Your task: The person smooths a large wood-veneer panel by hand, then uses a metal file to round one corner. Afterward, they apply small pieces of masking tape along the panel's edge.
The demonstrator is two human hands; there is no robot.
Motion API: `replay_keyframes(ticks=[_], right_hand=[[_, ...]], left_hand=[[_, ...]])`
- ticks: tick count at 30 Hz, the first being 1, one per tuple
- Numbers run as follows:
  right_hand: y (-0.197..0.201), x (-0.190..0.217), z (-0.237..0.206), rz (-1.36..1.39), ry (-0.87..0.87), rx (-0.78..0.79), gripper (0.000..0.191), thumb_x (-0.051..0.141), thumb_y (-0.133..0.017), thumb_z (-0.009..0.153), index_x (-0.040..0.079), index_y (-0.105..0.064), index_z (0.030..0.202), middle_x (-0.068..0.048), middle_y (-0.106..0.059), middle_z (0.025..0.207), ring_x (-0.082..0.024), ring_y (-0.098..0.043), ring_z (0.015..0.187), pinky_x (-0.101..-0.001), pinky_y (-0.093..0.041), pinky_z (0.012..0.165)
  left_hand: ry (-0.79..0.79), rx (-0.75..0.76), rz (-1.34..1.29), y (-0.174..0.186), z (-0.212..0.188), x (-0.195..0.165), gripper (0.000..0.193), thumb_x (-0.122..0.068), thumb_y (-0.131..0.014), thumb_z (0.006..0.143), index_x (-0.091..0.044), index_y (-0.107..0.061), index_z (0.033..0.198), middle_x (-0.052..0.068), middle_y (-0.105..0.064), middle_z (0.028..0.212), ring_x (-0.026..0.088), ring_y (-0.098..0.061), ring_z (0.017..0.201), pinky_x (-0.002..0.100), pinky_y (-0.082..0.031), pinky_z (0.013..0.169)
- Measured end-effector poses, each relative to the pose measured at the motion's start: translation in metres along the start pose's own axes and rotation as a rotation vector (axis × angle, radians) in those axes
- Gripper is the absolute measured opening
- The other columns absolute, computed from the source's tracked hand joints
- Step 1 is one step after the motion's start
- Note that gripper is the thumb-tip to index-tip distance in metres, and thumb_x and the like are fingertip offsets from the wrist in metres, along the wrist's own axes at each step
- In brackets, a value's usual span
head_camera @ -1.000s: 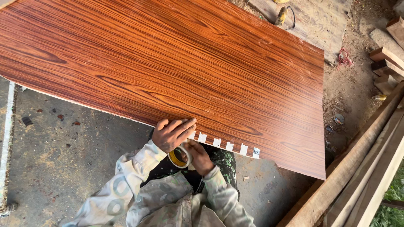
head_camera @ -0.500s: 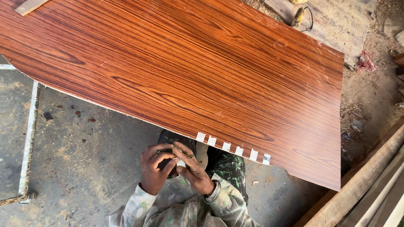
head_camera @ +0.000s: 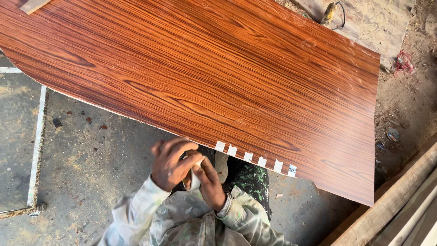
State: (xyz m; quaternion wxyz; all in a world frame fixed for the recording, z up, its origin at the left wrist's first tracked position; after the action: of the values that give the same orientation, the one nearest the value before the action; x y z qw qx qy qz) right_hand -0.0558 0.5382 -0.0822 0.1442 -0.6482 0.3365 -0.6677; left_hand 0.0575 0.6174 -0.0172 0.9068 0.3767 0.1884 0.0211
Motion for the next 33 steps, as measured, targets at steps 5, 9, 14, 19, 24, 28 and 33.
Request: replay_keyframes(ticks=[5, 9, 14, 19, 24, 28, 33], right_hand=[[-0.001, 0.000, 0.014, 0.197, -0.068, -0.306, 0.032, 0.023, -0.050, 0.108, 0.005, -0.051, 0.135, -0.004, -0.064, 0.090, -0.011, -0.060, 0.073, -0.0284, -0.051, 0.066], [-0.002, -0.001, 0.021, 0.243, -0.133, -0.400, 0.027, 0.026, -0.054, 0.107, 0.006, -0.056, 0.125, -0.003, -0.062, 0.082, -0.011, -0.058, 0.067, -0.0277, -0.049, 0.061], [0.008, 0.004, 0.044, -0.026, 0.082, -0.354, 0.025, 0.024, -0.056, 0.109, 0.003, -0.060, 0.122, -0.003, -0.066, 0.097, -0.010, -0.058, 0.079, -0.0265, -0.049, 0.071], [0.021, 0.018, 0.065, -0.230, 0.145, -0.185, 0.022, 0.022, -0.057, 0.110, 0.002, -0.059, 0.120, -0.006, -0.065, 0.094, -0.011, -0.060, 0.076, -0.0273, -0.049, 0.065], [0.024, 0.028, 0.075, -0.288, 0.179, -0.048, 0.018, 0.014, -0.058, 0.112, -0.001, -0.058, 0.123, -0.008, -0.067, 0.098, -0.014, -0.064, 0.080, -0.0301, -0.054, 0.070], [0.026, 0.033, 0.077, -0.567, 0.319, -0.175, 0.027, 0.007, -0.060, 0.105, -0.002, -0.052, 0.129, -0.011, -0.066, 0.108, -0.018, -0.064, 0.091, -0.0324, -0.055, 0.076], [0.020, 0.036, 0.080, -0.491, 0.291, -0.140, 0.024, 0.008, -0.053, 0.107, -0.002, -0.057, 0.129, -0.010, -0.069, 0.109, -0.016, -0.068, 0.090, -0.0316, -0.057, 0.075]], left_hand=[[0.025, 0.137, -0.025, -0.004, 0.049, 0.011, 0.007, -0.029, -0.078, 0.081, -0.026, -0.075, 0.086, -0.009, -0.064, 0.116, 0.021, -0.051, 0.123, 0.055, -0.028, 0.098], [0.114, 0.236, -0.155, -0.006, 0.069, 0.017, 0.012, -0.033, -0.078, 0.083, -0.022, -0.076, 0.089, -0.005, -0.062, 0.115, 0.023, -0.050, 0.118, 0.052, -0.029, 0.095], [0.228, 0.238, -0.135, -0.008, 0.074, 0.023, 0.024, -0.038, -0.083, 0.075, -0.021, -0.067, 0.083, -0.004, -0.057, 0.102, 0.025, -0.050, 0.106, 0.052, -0.028, 0.090], [0.368, 0.326, -0.178, -0.018, 0.084, 0.040, 0.047, -0.045, -0.087, 0.064, -0.019, -0.057, 0.088, -0.001, -0.052, 0.095, 0.027, -0.049, 0.101, 0.049, -0.027, 0.081], [0.245, 0.229, -0.103, -0.029, 0.089, 0.034, 0.037, -0.045, -0.084, 0.076, -0.017, -0.061, 0.086, 0.000, -0.053, 0.091, 0.025, -0.049, 0.095, 0.049, -0.029, 0.083], [0.008, 0.288, -0.169, -0.031, 0.070, 0.022, 0.028, -0.039, -0.079, 0.090, -0.015, -0.064, 0.088, -0.004, -0.062, 0.104, 0.022, -0.054, 0.098, 0.043, -0.036, 0.084], [-0.097, 0.212, -0.138, -0.014, 0.047, 0.024, 0.032, -0.034, -0.076, 0.087, -0.015, -0.072, 0.113, -0.001, -0.065, 0.130, 0.020, -0.061, 0.122, 0.043, -0.042, 0.106]])
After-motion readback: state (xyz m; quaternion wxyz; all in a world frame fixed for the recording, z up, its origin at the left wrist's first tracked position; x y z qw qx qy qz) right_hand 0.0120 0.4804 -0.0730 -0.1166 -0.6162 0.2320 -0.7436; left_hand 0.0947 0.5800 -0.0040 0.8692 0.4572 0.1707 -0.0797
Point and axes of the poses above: each hand's wrist, its own z-axis towards the middle knuckle, its own y-axis out of the back of the hand, x = y × z, the point moved 4 cm from there along z, towards the middle knuckle
